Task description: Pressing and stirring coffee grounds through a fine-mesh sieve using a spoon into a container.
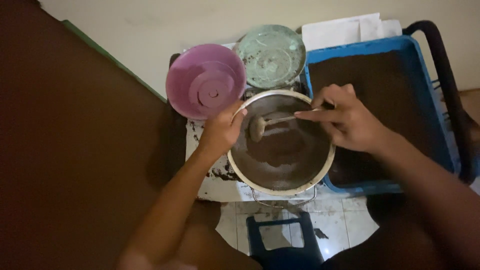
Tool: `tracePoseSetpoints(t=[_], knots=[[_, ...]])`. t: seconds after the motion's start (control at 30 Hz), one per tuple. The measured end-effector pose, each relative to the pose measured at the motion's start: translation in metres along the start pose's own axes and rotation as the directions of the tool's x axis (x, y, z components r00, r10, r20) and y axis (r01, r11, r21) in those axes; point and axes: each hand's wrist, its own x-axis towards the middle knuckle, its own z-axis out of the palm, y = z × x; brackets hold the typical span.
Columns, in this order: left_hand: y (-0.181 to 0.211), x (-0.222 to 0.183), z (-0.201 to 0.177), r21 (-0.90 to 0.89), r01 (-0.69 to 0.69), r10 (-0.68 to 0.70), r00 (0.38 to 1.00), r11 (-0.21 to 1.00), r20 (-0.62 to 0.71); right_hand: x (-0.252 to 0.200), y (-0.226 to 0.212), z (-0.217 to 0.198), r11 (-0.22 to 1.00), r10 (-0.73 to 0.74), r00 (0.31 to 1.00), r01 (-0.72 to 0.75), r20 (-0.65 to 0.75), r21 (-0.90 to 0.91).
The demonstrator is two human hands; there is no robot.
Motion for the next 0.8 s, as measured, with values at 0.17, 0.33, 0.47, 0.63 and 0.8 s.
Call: tracePoseSetpoints(t=[0.17,0.33,0.47,0.63,0.8], knots=[[-0.008,0.009,0.003,0.111,0.136,-0.143,0.988,0.984,0.055,-0.017,0.016,-0.034,0.992,0.122,0.975,-0.113,0.186,-0.056],[-0.010,0.009,0.005,0.114,0.190,-0.199,0.977,0.975,0.079,-0.025,0.010,-0.074,0.964,0.265,0.955,-0.259,0.135,-0.059],[-0.034,0.008,0.014,0.142,-0.016,0.015,1.000,0.990,0.003,-0.034,0.008,-0.091,0.956,0.288,0.949,-0.278,0.126,-0.089],[-0.034,0.009,0.015,0.143,-0.115,0.119,0.993,0.983,-0.020,-0.039,0.015,-0.084,0.950,0.307,0.939,-0.292,0.156,-0.113],[-0.019,0.009,0.009,0.137,0.107,-0.112,0.993,0.985,0.030,-0.030,0.016,-0.057,0.953,0.280,0.932,-0.299,0.231,0.052]])
